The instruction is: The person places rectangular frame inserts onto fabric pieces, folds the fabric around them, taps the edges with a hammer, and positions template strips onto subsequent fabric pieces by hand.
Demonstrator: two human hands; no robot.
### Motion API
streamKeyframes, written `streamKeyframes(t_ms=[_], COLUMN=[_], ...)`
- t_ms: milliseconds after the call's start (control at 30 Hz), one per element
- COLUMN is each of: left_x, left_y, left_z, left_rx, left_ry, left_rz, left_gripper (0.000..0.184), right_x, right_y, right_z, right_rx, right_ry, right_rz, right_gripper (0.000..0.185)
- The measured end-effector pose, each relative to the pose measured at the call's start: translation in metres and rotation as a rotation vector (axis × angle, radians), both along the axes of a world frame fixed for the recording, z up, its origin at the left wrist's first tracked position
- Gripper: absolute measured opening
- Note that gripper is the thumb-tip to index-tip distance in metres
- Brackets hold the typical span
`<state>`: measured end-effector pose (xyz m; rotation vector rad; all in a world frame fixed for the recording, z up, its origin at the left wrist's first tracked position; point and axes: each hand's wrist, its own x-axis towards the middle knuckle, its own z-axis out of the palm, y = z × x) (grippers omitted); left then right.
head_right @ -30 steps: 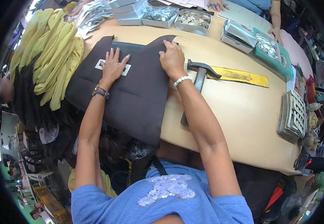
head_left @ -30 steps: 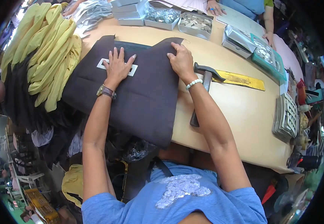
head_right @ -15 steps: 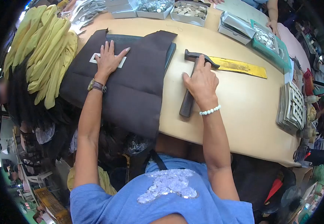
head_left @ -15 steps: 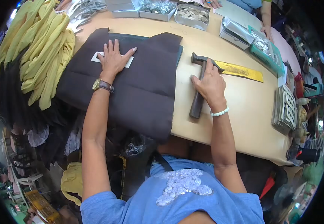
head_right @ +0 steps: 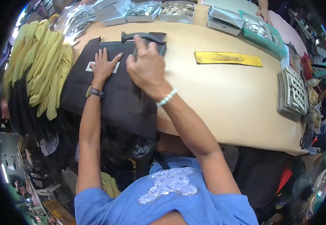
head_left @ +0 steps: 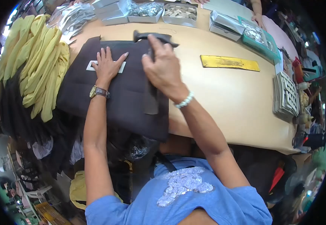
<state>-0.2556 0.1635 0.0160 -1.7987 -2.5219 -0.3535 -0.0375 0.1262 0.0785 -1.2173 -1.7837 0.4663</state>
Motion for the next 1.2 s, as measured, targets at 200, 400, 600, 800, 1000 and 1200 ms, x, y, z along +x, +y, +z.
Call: streamKeyframes(t_ms=[200,400,600,800,1000,1200], left_x=[-0.001,-0.033,-0.033,-0.031,0.093,0.175], left_y=[0.0,0.015,0.01,0.015,-0.055,-0.107], left_z=[-0.002,-0.023,-0.013,0.024,0.071,0.073], left_rx=[0.0,0.133,0.428,0.733,0.736,0.65], left_ry=[0.039,0.051,0.261,0.171,-0.112,-0.256], left_rz=[0.001,-0.18,-0.157,-0.24,-0.404,-0.524], left_gripper=[0.095,0.081,0.069,0.059,0.058,0.057], right_x=[-0.028,0.003,0.156,0.342,0.446,0.46], right_y=[0.009,-0.031,-0.139,-0.253,-0.294,-0.297], right_z=[-0.038,-0.022,-0.051,-0.103,-0.181,-0.218], right_rx=[-0.174,-0.148,0.423,-0.076,-0.396,-0.447], right_ry=[-0.147,-0.158,0.04,-0.2,-0.552,-0.501], right_rz=[-0.052,0.065,0.009,-0.977,-1.327,-1.292], right_gripper=[0.055,0.05,0.031,0.014,0.041,0.039])
